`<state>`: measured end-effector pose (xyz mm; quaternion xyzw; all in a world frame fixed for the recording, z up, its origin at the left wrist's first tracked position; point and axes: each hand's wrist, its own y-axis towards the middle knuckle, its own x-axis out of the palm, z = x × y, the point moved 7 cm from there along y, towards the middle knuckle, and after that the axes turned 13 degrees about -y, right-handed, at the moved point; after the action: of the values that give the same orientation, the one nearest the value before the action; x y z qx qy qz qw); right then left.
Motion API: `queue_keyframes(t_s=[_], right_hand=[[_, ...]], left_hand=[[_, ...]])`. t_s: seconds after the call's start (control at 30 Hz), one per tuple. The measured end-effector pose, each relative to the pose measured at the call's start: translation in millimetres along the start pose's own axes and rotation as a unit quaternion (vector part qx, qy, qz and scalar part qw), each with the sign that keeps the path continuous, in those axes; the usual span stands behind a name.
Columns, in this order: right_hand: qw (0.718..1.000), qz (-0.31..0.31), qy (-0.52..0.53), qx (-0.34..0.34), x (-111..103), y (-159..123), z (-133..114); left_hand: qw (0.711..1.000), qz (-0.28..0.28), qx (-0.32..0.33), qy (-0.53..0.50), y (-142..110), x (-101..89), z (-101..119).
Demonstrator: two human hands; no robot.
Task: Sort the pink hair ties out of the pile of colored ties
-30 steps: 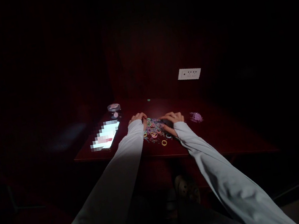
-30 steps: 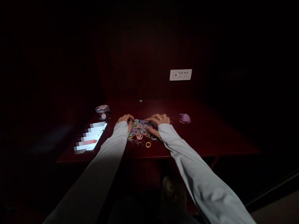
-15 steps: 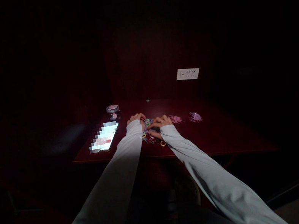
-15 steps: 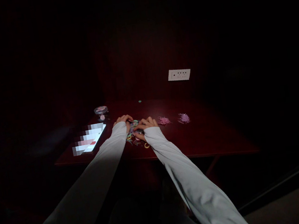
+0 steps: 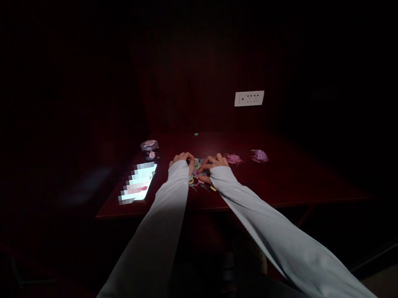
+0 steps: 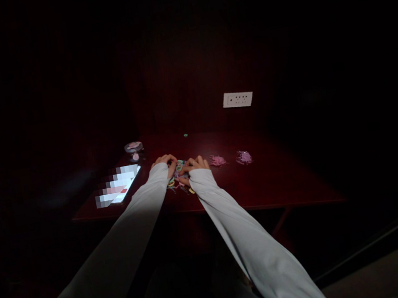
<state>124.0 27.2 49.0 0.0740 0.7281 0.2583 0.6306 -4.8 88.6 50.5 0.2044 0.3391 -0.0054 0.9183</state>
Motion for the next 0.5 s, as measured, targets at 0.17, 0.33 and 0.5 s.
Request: queue_keyframes(t_s=[0.17,0.33,0.5], right_hand=[[1.000,0.024,-0.001,0.010,-4,0,-1],[0.991,0.056,0.049,0.107,-3,2,17],[0.967,0.086,0.129,0.202,3,6,39]], left_hand=[[1.000,-0.014,-0.001,-0.003,1,1.1,0],[0.999,-0.040,0.021,-0.016,2,4.9,0],[0.995,-0.068,0.064,-0.025,3,14.2,4]])
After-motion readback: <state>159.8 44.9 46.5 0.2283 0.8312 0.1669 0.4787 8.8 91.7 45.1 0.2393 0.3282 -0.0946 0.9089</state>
